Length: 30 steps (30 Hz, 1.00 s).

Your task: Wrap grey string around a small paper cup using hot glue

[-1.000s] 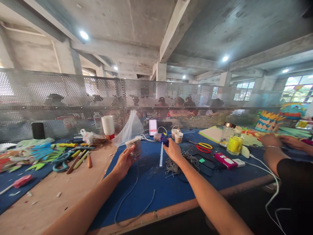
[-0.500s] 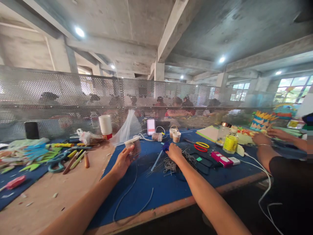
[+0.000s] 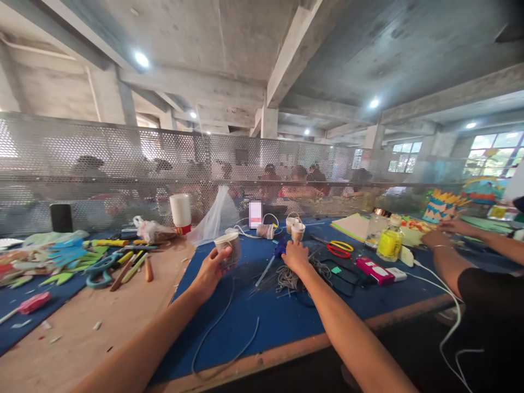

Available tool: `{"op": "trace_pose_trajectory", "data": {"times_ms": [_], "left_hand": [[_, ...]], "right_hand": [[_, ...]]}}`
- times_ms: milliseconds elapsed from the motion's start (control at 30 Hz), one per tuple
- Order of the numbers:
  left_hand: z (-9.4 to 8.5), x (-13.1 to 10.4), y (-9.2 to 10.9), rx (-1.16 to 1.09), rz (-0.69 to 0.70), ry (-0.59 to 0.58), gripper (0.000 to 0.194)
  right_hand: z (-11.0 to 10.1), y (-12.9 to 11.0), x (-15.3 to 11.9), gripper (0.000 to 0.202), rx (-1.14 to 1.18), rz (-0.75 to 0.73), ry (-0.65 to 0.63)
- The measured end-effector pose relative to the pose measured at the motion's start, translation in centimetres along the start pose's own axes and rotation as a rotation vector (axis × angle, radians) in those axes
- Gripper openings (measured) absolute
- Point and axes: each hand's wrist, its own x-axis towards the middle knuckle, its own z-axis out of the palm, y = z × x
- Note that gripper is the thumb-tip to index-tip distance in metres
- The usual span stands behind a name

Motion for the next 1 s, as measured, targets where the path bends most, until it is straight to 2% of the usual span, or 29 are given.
{"op": "trace_pose_trajectory", "data": {"times_ms": [67, 133, 200, 267, 333, 433, 533, 767, 1000], "left_hand": [[0.0, 0.0, -0.1, 0.013, 0.002, 0.001, 0.057], [-0.1, 0.1, -0.2, 0.031, 0.006, 0.009, 0.059], [-0.2, 0.2, -0.3, 0.049, 0.005, 0.012, 0.062], [-0.2, 0.2, -0.5, 0.058, 0.012, 0.008, 0.065], [-0.2, 0.2, -0.6, 0.064, 0.026, -0.008, 0.064], [0.0, 0.1, -0.6, 0.056, 0.032, -0.031, 0.063], [0.1, 0.1, -0.8, 0.052, 0.024, -0.014, 0.062], [-0.4, 0.8, -1.3, 0.035, 0.021, 0.002, 0.059], [0.0, 0.2, -0.9, 0.043, -0.008, -0.041, 0.06]], "right_hand": [[-0.7, -0.6, -0.2, 0.036, 0.019, -0.05, 0.116], [-1.2, -1.7, -0.6, 0.023, 0.123, -0.175, 0.226], [-1.4, -3.5, -1.3, 0.012, 0.334, -0.355, 0.207], [-1.3, -5.6, -2.3, 0.015, 0.575, -0.522, 0.129], [-1.0, -7.7, -3.4, 0.023, 0.694, -0.596, 0.129], [-0.5, -9.9, -4.5, 0.036, 0.683, -0.556, 0.243], [0.1, -10.8, -4.8, 0.028, 0.644, -0.516, 0.32], [1.3, -10.5, -3.9, 0.011, 0.864, -0.572, 0.301], [0.9, -9.6, -3.6, 0.004, 1.08, -0.538, 0.229]]}}
